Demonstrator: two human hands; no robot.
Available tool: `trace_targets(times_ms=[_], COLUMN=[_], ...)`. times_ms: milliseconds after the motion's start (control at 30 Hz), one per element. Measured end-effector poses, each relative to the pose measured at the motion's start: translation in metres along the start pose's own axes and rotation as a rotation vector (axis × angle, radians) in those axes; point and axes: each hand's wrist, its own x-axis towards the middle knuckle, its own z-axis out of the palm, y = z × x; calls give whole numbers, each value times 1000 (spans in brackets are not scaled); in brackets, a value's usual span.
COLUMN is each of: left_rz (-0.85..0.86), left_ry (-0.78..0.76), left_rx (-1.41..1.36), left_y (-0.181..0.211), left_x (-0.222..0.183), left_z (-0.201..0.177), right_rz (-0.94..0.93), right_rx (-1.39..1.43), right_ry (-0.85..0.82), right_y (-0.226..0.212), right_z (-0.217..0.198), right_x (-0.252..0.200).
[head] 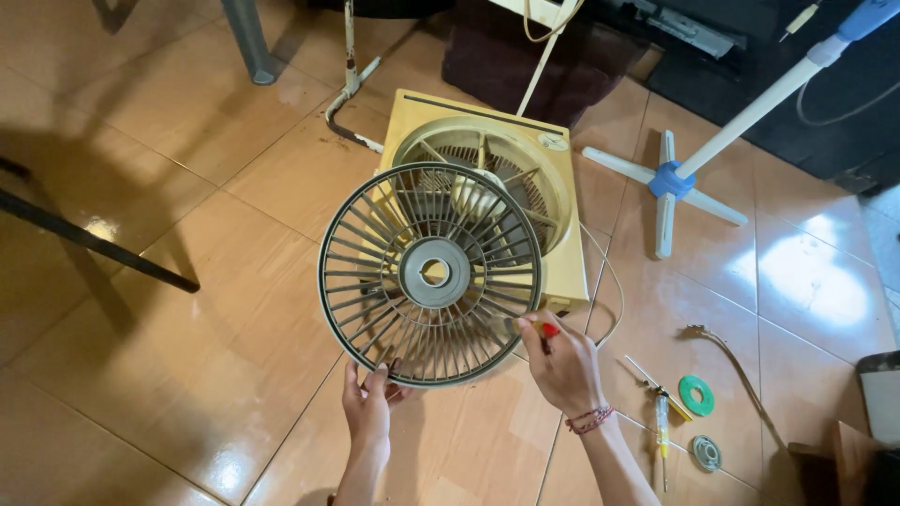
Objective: Cleaning a fan grill with a paintbrush to remove dust.
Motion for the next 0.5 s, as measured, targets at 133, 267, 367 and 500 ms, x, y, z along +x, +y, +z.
trace_targets(times_ms=[133,267,367,500], left_rz=[-39,-80,-82,-103], left_ry=[16,7,-1,20], left_rx=[6,-66,-109,-87], left_y=[21,12,12,22], left_x=[-17,-13,-15,-24], left_z=[5,2,1,6], right_rz=[-139,-36,-96,-202], right_rx=[125,24,30,150], right_ry=[-114,-114,6,-153], right_y=[-12,-11,-15,-15], right_z=[-2,-4,-10,-13], right_x=[-3,-6,-5,-10])
